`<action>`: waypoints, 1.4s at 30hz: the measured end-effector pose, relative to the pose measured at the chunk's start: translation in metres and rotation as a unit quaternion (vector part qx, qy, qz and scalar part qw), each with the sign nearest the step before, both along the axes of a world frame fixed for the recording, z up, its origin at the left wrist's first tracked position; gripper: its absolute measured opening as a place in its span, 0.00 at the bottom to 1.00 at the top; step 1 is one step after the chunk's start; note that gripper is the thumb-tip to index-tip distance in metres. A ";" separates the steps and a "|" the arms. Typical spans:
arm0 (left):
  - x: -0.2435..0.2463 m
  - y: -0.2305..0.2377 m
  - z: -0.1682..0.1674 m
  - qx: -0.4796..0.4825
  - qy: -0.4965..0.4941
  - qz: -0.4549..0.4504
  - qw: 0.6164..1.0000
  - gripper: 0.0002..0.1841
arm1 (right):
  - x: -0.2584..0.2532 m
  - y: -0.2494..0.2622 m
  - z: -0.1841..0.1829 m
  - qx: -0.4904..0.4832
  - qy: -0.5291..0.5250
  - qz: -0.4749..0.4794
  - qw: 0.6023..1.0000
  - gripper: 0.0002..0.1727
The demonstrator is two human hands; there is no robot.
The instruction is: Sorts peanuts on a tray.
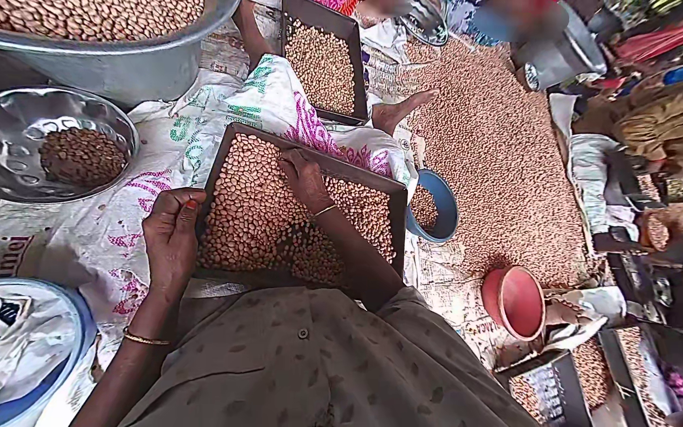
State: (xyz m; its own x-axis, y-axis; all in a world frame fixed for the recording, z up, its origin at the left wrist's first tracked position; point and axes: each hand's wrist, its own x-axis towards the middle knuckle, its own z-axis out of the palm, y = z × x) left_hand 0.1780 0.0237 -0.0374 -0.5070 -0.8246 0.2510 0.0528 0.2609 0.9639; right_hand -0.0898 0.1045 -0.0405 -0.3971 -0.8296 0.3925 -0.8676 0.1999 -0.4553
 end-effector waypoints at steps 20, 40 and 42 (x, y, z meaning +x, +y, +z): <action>-0.002 -0.001 0.000 -0.027 -0.006 0.003 1.000 0.13 | 0.042 0.010 -0.004 0.014 0.004 0.105 0.994 0.13; 0.000 -0.001 -0.001 -0.009 0.002 -0.004 1.000 0.14 | 0.038 0.010 -0.002 0.029 -0.093 0.116 0.988 0.12; 0.001 -0.001 -0.001 -0.009 -0.002 -0.002 1.000 0.13 | 0.037 0.009 0.002 0.052 -0.106 0.123 0.985 0.13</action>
State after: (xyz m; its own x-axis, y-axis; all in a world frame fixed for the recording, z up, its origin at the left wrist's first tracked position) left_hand 0.1786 0.0226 -0.0385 -0.5117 -0.8174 0.2645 0.0502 0.2789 0.9590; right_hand -0.0532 0.1136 -0.0385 -0.2433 -0.9421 0.2308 -0.7834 0.0505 -0.6195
